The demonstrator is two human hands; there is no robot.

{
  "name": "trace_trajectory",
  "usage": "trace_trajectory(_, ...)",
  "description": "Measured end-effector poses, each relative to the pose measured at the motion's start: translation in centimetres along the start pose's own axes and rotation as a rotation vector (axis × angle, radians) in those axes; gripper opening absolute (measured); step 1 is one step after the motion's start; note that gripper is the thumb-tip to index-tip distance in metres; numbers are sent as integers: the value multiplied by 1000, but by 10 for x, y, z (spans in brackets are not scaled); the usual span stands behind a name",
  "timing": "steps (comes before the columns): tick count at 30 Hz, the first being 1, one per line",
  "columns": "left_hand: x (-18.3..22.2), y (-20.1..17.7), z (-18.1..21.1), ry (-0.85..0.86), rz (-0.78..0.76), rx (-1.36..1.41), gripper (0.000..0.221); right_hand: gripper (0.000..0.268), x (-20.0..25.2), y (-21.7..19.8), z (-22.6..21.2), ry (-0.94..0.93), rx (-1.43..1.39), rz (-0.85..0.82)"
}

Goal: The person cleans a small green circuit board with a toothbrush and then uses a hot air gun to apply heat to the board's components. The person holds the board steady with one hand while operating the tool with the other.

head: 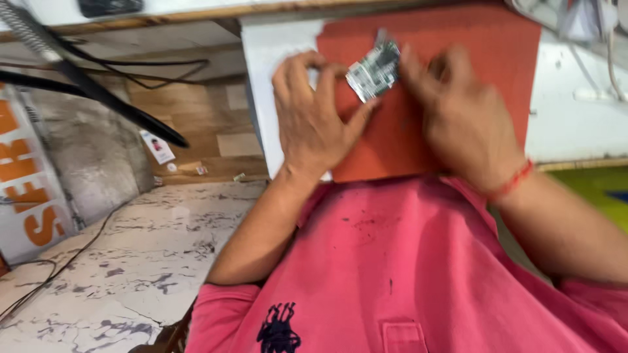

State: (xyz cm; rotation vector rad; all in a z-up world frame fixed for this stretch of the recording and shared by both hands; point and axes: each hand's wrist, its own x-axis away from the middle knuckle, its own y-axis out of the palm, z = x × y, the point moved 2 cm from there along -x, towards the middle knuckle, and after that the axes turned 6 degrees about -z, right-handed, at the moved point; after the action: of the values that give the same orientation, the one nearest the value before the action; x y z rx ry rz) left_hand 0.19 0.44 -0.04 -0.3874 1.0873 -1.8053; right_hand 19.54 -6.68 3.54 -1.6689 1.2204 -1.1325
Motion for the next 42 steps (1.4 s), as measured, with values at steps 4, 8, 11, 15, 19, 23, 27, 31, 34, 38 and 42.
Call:
trace_trajectory(4, -3, -12, 14, -11, 11, 6, 51, 64, -3, -6, -14, 17, -67, 2)
trace_trajectory(8, -2, -6, 6, -36, -26, 49, 49, 60, -2, -1, -10, 55, -99, 2)
trace_trajectory(11, -3, -9, 8, -39, -2, 63, 49, 63, -6, -3, -6, 97, -79, -33)
trace_trajectory(15, -3, -12, 8, -57, 5, 71, 48, 71, 3, -3, -8, 101, -80, -96)
trace_trajectory(19, -5, -12, 8, -70, -2, 97, 47, 68, -1, -3, -4, 124, -182, 33)
trace_trajectory(23, -3, -12, 7, -69, -18, 80, 44, 69, -4, 4, -5, 145, -149, -77)
trace_trajectory(27, -7, -11, 8, -57, 10, 81, 46, 66, -13, 1, 3, 120, -147, 11)
trace_trajectory(31, -3, -11, 8, -51, 5, 76, 47, 71, 1, 5, 0, 59, -178, -72)
trace_trajectory(34, -5, -9, 7, -42, 10, 81, 47, 62, -4, 3, 8, 133, -136, 30)
trace_trajectory(38, -3, -9, 9, -52, 10, 71, 49, 65, 0, 8, 1, 130, -154, -5)
trace_trajectory(42, -1, -7, 7, -38, 3, 57, 45, 64, -6, 10, 2, 32, -147, 43)
